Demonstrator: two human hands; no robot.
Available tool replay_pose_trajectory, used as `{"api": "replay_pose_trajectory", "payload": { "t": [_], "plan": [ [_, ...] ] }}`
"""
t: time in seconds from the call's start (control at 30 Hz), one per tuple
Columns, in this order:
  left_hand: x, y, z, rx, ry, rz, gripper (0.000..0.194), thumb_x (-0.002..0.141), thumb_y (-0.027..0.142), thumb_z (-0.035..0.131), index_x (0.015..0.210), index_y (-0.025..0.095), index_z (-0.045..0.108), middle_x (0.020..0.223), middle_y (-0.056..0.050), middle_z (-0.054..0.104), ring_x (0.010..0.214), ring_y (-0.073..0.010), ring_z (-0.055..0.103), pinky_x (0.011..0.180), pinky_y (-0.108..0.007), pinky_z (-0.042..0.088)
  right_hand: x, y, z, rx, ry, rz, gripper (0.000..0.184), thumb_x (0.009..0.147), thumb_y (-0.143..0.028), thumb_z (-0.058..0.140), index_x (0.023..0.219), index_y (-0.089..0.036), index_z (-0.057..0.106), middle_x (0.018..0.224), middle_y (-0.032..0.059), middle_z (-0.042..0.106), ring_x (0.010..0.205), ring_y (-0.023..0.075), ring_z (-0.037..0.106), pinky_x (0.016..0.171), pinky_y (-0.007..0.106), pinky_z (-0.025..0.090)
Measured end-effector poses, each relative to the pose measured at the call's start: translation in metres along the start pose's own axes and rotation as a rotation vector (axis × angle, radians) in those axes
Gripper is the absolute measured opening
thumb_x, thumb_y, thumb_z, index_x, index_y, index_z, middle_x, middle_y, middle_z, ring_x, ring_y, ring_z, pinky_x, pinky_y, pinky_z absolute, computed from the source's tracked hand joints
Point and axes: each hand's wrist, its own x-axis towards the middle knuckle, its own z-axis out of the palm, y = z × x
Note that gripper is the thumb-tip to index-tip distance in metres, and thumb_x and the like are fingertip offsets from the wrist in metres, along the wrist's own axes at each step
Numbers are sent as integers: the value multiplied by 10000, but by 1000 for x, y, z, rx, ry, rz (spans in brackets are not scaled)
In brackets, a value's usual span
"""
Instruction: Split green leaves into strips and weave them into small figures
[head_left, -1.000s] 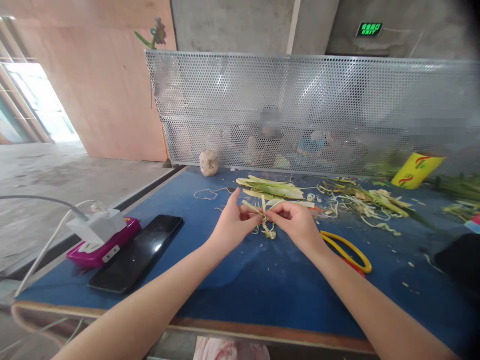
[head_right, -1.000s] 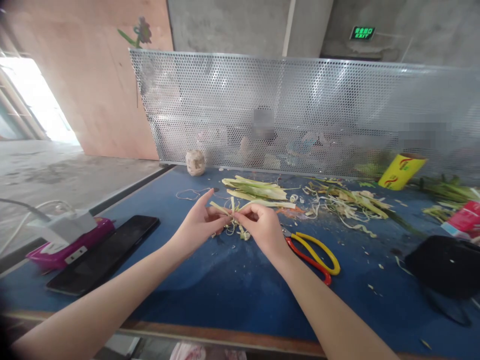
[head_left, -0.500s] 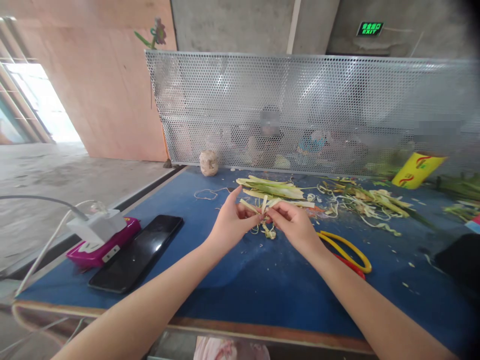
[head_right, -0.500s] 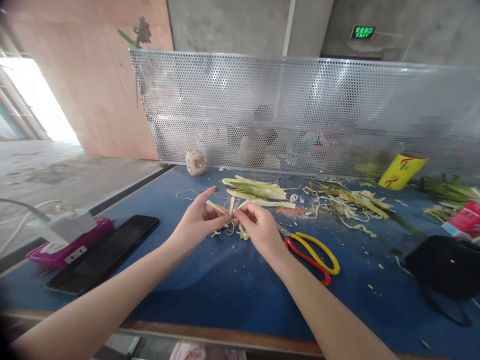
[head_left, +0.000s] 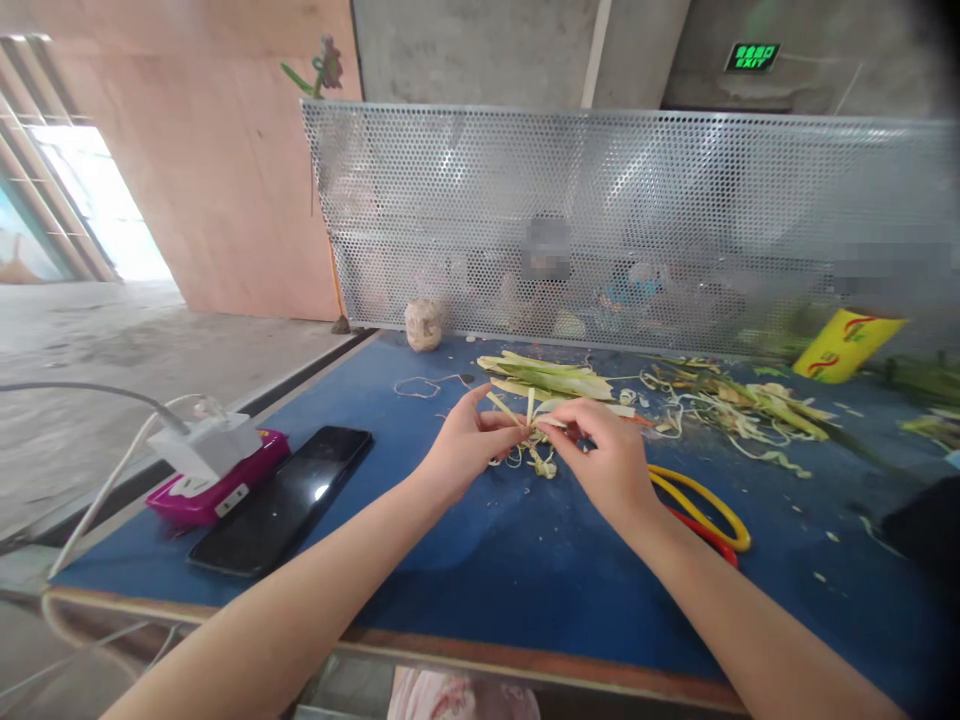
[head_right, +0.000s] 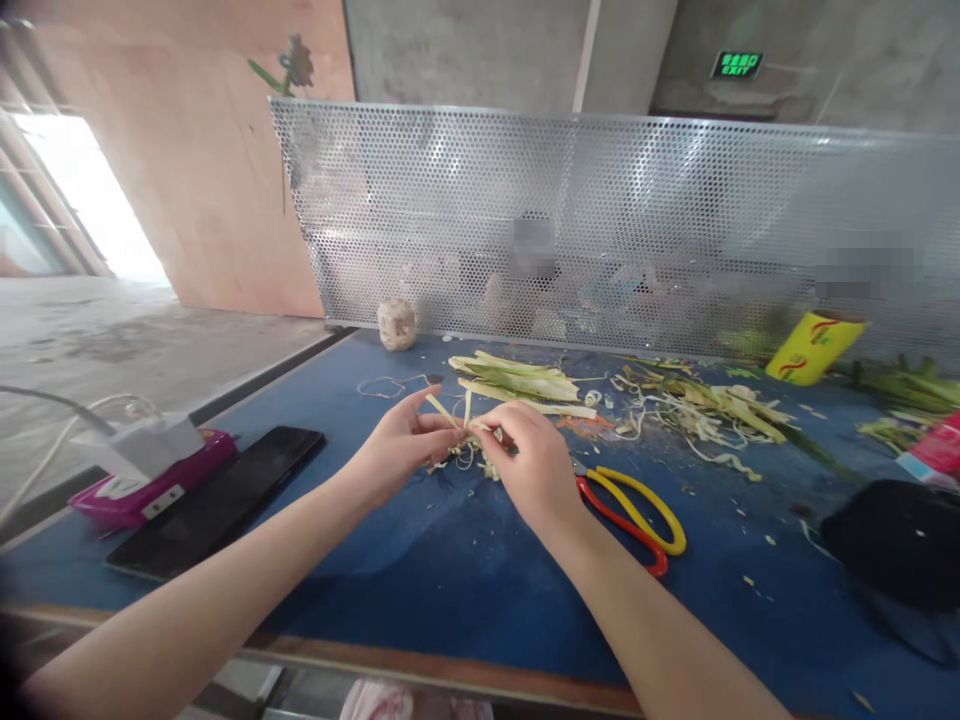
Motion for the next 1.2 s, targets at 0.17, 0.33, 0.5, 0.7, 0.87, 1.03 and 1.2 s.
{"api": "replay_pose_trajectory", "payload": {
  "t": [0.17,0.33,0.5,0.7,0.87,1.03,1.2],
  "plan": [
    [1,-4,-1,-17,-27,-10,939,574,14,670,1355,39,148,611,3,640,448,-61,469,483,-197,335,-2,4,1,-41,-96,-272,154,840,-188,498,876,-214,646,839,48,633,794,163,586,707,289,480],
    [1,-8,-1,65,-80,17,956,591,6,645,1378,62,106,694,-27,670,637,-121,584,657,-251,426,-5,11,3,-26,-174,-248,208,853,-188,481,964,-218,654,884,49,635,793,154,594,710,276,491],
    [4,-11,-3,169,-108,61,933,633,60,630,1386,69,79,751,-39,675,649,-121,583,643,-240,424,-4,14,3,52,-183,-139,197,838,-194,505,937,-236,669,833,40,623,737,144,600,644,249,489],
    [4,-12,-1,130,-96,70,904,625,17,600,1381,78,109,692,-3,667,601,-95,564,597,-205,398,-3,11,4,116,-172,-72,187,821,-200,519,929,-257,660,813,31,613,693,142,582,620,263,481],
    [1,-11,1,40,-132,76,893,624,-16,576,1378,85,109,640,14,657,619,-103,582,611,-207,396,-2,7,6,296,-119,203,493,756,-246,598,1208,-237,400,687,-20,577,494,107,486,493,244,437],
    [-2,-8,3,62,-128,39,897,619,-22,597,1377,89,129,666,0,675,614,-99,578,623,-211,401,1,3,3,307,-184,291,184,738,-261,600,905,-202,552,636,-22,538,498,97,454,474,223,400],
    [-5,-1,7,32,-84,-6,914,668,87,644,1382,51,75,658,-5,661,590,-95,557,579,-206,384,0,1,0,259,-146,271,60,744,-242,587,748,-192,555,635,-11,548,500,97,445,465,217,384]
  ]
}}
